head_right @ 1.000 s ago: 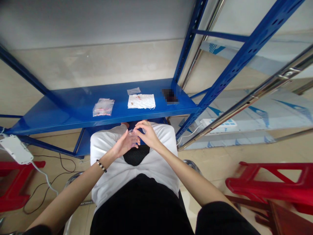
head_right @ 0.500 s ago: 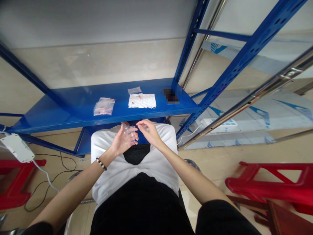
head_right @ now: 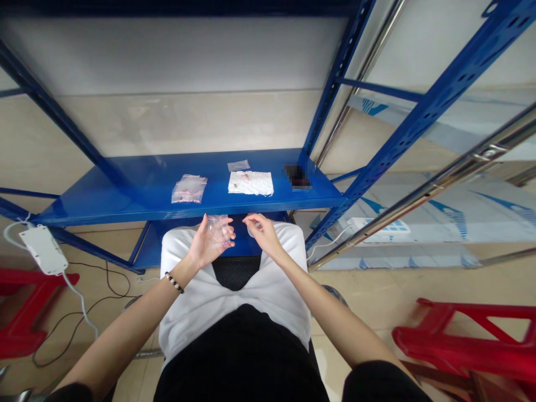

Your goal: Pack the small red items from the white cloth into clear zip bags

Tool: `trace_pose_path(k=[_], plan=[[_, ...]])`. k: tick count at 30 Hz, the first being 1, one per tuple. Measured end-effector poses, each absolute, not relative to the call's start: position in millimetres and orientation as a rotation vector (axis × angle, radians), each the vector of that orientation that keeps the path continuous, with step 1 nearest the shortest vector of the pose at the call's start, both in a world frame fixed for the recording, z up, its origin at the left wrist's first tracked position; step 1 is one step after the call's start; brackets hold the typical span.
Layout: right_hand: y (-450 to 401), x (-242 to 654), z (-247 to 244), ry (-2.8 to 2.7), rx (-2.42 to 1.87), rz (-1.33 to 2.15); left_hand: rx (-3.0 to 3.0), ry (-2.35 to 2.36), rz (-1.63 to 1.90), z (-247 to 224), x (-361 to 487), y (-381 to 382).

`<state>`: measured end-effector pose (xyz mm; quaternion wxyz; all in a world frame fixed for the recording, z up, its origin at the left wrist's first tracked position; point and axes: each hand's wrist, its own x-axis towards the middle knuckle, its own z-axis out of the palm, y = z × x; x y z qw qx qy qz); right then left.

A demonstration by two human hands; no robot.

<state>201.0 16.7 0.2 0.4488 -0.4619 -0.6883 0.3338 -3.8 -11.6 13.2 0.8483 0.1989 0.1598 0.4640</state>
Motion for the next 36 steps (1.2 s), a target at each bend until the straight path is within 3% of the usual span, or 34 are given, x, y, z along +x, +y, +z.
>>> trace_pose_path(k=[14, 22, 28, 36], plan=[[23.6, 204.2, 1.9, -1.675, -1.171, 0.758, 0.407, 0.327, 1.069, 22.5, -14.7, -9.5], [106.7, 212.7, 30.0, -1.683, -1.136, 0.475, 0.434, 0.319, 1.125, 18.8, -12.9, -2.9], [183.0, 188.3, 51.2, -2.013, -1.174, 0.278, 0.477, 0.335, 1.154, 15.2, -13.6, 2.0], [204.6, 162.8, 48.2, -2.192, -1.429, 0.114, 0.495, 0.338, 1.16, 14.5, -15.7, 3.4]])
